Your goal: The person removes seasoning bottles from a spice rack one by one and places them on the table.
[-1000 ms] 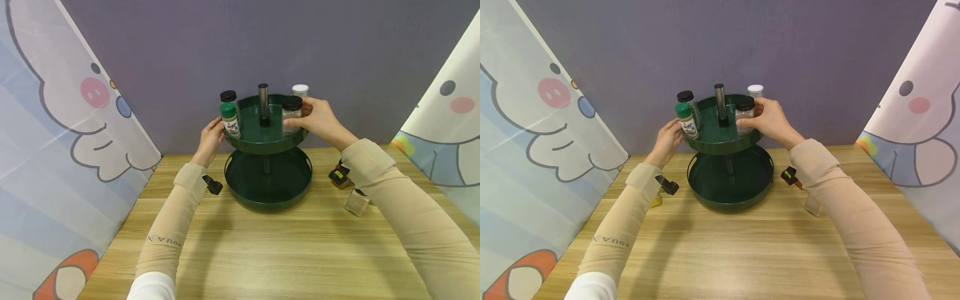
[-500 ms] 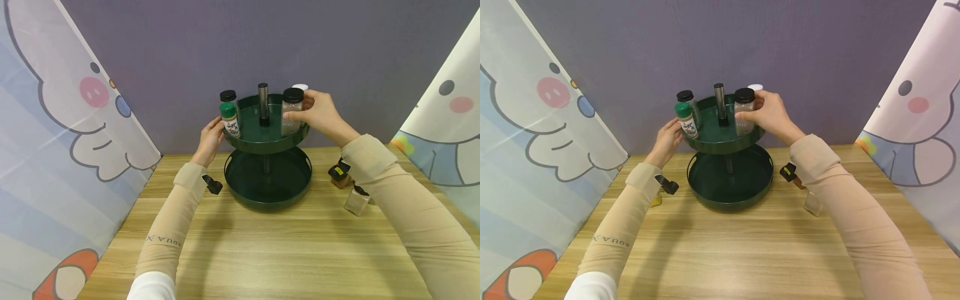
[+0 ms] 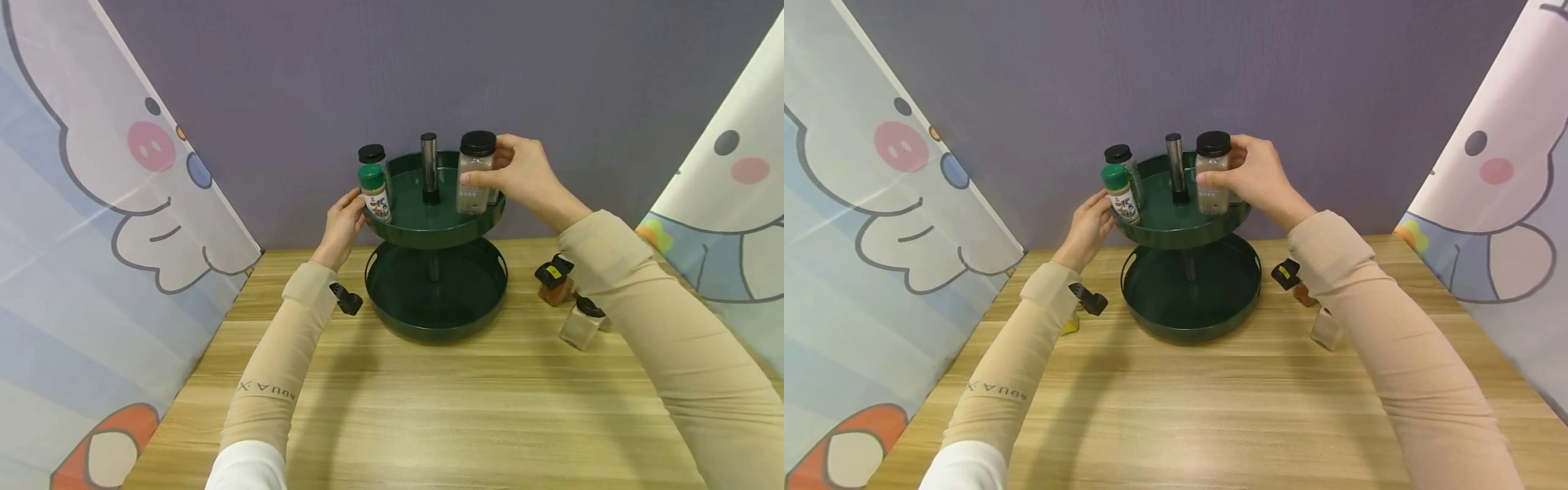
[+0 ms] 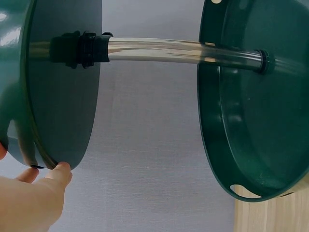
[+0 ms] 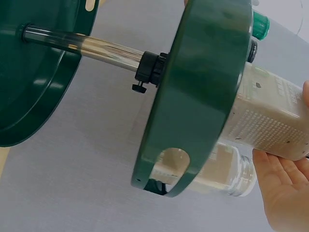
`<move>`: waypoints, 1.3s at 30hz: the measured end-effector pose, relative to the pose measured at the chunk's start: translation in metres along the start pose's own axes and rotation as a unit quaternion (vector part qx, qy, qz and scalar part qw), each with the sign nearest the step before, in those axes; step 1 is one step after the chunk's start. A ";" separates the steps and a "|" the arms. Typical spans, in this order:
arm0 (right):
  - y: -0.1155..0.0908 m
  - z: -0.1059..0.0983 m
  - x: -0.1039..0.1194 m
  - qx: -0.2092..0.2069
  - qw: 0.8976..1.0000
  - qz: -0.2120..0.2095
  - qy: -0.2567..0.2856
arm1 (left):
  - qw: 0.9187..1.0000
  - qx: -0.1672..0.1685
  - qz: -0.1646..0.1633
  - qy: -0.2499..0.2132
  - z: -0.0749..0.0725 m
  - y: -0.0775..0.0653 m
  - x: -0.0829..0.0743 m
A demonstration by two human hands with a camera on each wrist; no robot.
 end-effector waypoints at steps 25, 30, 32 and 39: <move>-0.017 -0.023 0.007 -0.021 0.999 -0.008 0.036 | 1.000 -0.002 0.004 -0.006 -0.002 0.000 -0.001; -0.024 -0.029 0.004 -0.025 0.999 -0.001 0.039 | 1.000 -0.001 0.002 -0.007 -0.002 0.000 -0.001; -0.027 -0.031 0.002 -0.026 0.999 0.002 0.037 | 1.000 -0.001 0.001 -0.006 -0.002 0.000 0.000; -0.034 -0.040 -0.006 -0.034 0.999 0.008 0.027 | 1.000 -0.003 0.001 -0.005 -0.002 0.001 0.000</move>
Point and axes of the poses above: each hand's wrist, its own y-axis towards the middle knuckle, its own z-axis out of the palm, x = y × z, the point moved 1 cm from there along y, towards the middle knuckle, and after that the axes turned 13 degrees about y, right-handed, at the moved point
